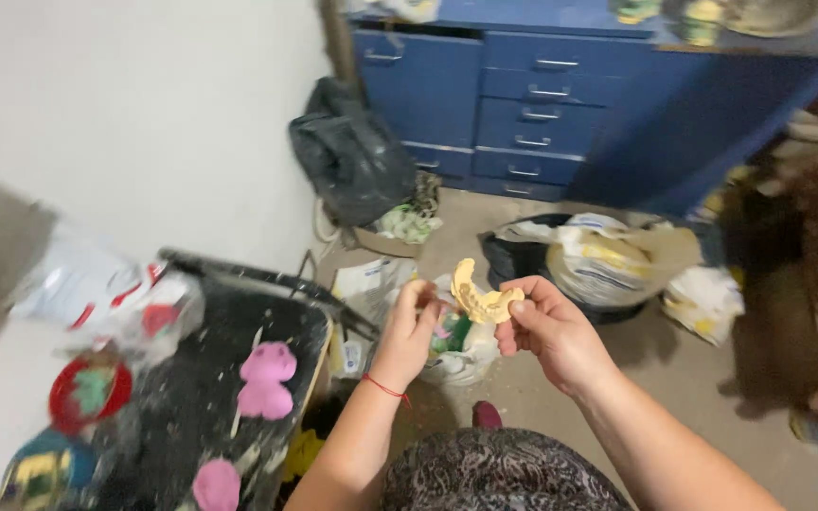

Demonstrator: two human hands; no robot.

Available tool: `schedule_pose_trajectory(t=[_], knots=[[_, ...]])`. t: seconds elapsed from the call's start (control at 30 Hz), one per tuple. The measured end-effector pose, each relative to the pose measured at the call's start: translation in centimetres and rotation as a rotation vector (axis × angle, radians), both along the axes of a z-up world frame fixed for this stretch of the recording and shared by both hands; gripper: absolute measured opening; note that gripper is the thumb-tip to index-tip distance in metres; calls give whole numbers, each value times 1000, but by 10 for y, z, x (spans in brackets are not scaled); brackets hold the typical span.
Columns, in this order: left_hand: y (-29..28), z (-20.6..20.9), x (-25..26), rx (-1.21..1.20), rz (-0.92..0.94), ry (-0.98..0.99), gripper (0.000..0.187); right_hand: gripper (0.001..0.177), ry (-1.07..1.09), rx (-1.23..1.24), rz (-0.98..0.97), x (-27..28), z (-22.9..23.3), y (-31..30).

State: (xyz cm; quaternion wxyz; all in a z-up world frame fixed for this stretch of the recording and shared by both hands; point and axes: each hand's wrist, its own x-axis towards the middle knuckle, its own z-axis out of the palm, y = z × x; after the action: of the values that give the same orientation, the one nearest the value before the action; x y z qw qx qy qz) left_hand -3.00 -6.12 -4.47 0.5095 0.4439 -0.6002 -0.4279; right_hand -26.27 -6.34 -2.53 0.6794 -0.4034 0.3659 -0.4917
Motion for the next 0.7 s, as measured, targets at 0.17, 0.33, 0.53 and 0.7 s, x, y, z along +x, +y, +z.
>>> schedule_pose_trajectory(t=[0.17, 0.33, 0.53, 0.7], knots=[[-14, -60, 11, -102, 104, -714, 40, 30, 0, 138, -197, -20, 15, 29], [-6, -41, -30, 180, -41, -457, 22, 29, -12, 127, -392, -50, 24, 76], [36, 45, -145, 141, -523, -26, 38, 33, 146, -31, -587, -101, 37, 143], [51, 45, -234, -154, -758, -166, 52, 30, 439, -147, -692, -164, 36, 202]])
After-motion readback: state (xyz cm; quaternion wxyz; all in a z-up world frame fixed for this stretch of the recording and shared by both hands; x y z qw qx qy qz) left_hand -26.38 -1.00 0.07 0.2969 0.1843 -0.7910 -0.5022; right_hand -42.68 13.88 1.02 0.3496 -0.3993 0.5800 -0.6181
